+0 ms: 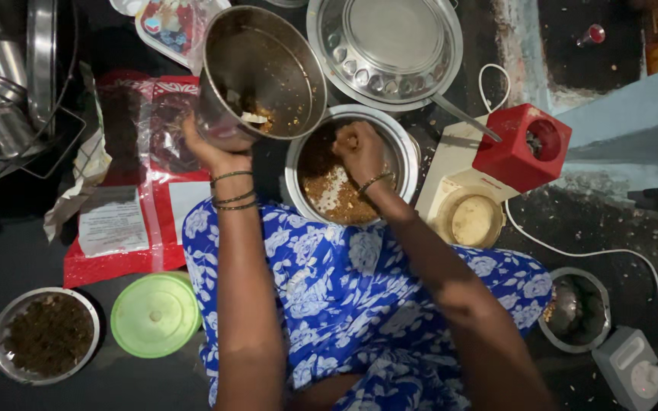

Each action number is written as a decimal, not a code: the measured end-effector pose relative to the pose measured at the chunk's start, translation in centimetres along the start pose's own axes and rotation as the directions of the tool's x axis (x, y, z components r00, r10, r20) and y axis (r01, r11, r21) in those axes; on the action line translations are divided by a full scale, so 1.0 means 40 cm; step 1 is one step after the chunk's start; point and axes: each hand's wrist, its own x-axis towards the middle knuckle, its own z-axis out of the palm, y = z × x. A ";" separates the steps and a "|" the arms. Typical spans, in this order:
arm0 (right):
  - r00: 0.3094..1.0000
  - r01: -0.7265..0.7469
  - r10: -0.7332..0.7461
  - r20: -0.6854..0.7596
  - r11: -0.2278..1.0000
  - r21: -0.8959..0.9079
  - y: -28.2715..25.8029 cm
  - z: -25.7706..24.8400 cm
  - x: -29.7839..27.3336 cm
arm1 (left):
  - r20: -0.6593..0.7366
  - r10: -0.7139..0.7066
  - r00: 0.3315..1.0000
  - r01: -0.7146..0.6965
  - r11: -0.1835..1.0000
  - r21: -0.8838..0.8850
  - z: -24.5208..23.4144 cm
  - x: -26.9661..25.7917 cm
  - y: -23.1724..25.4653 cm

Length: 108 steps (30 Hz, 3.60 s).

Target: The person sits on the floor and uses a blender to grind dry ingredients. They repeatedly add ingredients to the blender jar, secure the lid, blend, and then pour the ground mixture into a metal bowl.

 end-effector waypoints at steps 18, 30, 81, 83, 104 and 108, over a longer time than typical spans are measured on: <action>0.908 0.390 -0.329 0.259 0.889 -0.239 -0.065 -0.118 -0.031 | 0.468 0.289 0.835 -0.373 0.923 0.095 -0.105 0.125 -0.085; 0.896 0.437 -0.436 -0.084 0.899 -0.003 -0.468 -0.376 -0.081 | 0.244 0.177 0.953 -0.218 0.965 0.148 -0.027 0.082 -0.056; 0.446 0.884 -0.498 0.744 0.378 -0.276 -0.204 -0.122 0.016 | 0.297 -0.350 0.888 0.211 0.885 0.415 0.079 -0.066 -0.029; 0.425 0.895 -0.447 0.787 0.338 -0.291 -0.132 -0.113 0.002 | 0.304 -0.285 0.909 0.148 0.903 0.403 0.075 -0.064 -0.033; 0.877 -0.480 0.021 0.479 0.070 0.875 -0.191 -0.167 -0.016 | 0.045 0.376 0.926 -0.363 0.849 0.384 0.082 -0.066 -0.001; 0.927 -0.374 0.025 0.373 0.101 0.922 -0.067 -0.147 0.005 | -0.042 0.360 0.932 -0.350 0.925 0.145 0.051 -0.028 0.016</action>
